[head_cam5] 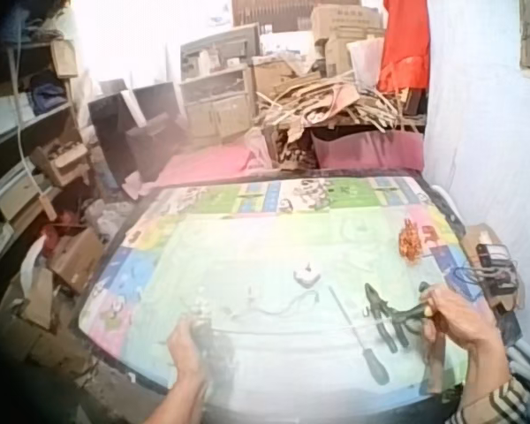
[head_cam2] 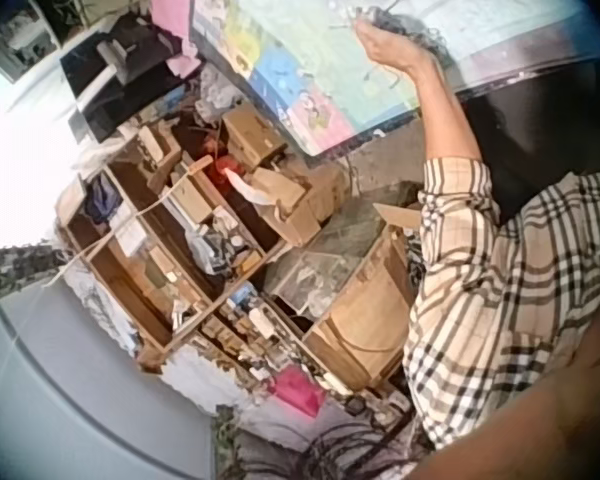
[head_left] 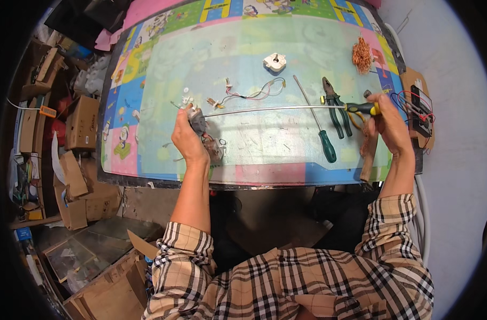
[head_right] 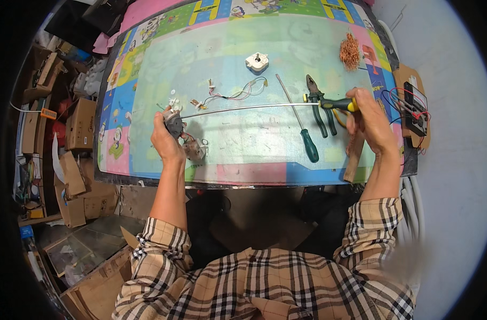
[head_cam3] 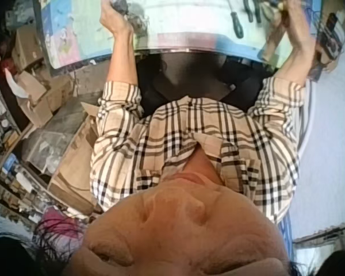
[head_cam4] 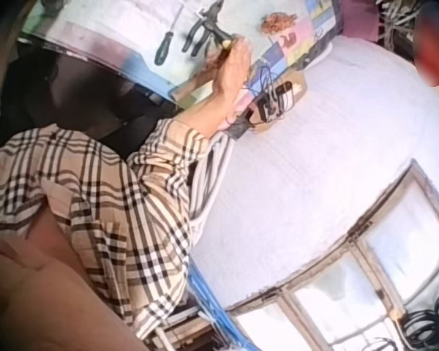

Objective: The person disassembles a small white electrical component on a cluttered workbench, uses a screwdriver to loosen screws, and then uses pliers to strip and adjust wires. The person continues to manipulate the component and wires throughout the clip.

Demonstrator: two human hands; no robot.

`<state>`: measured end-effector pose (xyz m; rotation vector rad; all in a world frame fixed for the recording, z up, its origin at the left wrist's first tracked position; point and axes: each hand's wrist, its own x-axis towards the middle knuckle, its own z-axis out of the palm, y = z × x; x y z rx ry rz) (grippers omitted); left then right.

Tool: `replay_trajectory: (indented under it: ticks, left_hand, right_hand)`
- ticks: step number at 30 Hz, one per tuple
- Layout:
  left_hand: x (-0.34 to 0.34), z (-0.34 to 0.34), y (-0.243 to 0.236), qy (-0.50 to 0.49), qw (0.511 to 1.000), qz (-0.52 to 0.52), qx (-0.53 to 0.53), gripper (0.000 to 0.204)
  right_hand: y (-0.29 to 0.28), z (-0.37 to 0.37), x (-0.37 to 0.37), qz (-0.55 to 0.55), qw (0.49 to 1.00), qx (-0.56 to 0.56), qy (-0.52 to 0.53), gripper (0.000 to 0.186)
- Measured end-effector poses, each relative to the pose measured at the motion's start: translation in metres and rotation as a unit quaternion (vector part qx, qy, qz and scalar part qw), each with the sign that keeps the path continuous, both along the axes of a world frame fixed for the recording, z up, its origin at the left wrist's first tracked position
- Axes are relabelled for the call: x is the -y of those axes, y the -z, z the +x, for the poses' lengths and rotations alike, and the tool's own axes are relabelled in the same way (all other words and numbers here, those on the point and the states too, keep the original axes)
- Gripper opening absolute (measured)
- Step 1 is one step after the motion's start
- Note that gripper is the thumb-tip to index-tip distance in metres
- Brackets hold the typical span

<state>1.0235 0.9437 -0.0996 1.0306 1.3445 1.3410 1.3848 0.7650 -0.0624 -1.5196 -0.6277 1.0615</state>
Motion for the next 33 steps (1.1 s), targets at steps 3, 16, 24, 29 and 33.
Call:
replay_trajectory:
  ticks: [3, 16, 24, 29, 33]
  left_hand:
    - [-0.001, 0.003, -0.006, -0.009, 1.0, -0.009, 0.018, 0.046]
    - [-0.001, -0.002, -0.001, -0.001, 0.999, -0.036, -0.024, 0.048]
    - [-0.001, 0.004, 0.0, -0.033, 0.999, -0.038, -0.021, 0.04]
    - [-0.002, -0.002, 0.002, -0.023, 0.999, -0.027, -0.032, 0.042]
    - [-0.004, -0.005, 0.009, -0.027, 0.997, 0.001, -0.068, 0.042]
  right_hand:
    - [0.01, 0.01, 0.0, -0.069, 0.994, 0.072, -0.038, 0.038]
    - [0.012, 0.002, 0.003, 0.055, 0.996, 0.077, -0.003, 0.035]
    - [0.01, 0.009, 0.0, -0.124, 0.985, 0.107, -0.048, 0.037]
    - [0.003, 0.006, 0.01, 0.094, 0.989, 0.021, -0.115, 0.027]
    - [0.011, 0.001, 0.003, 0.01, 0.999, -0.038, -0.022, 0.029]
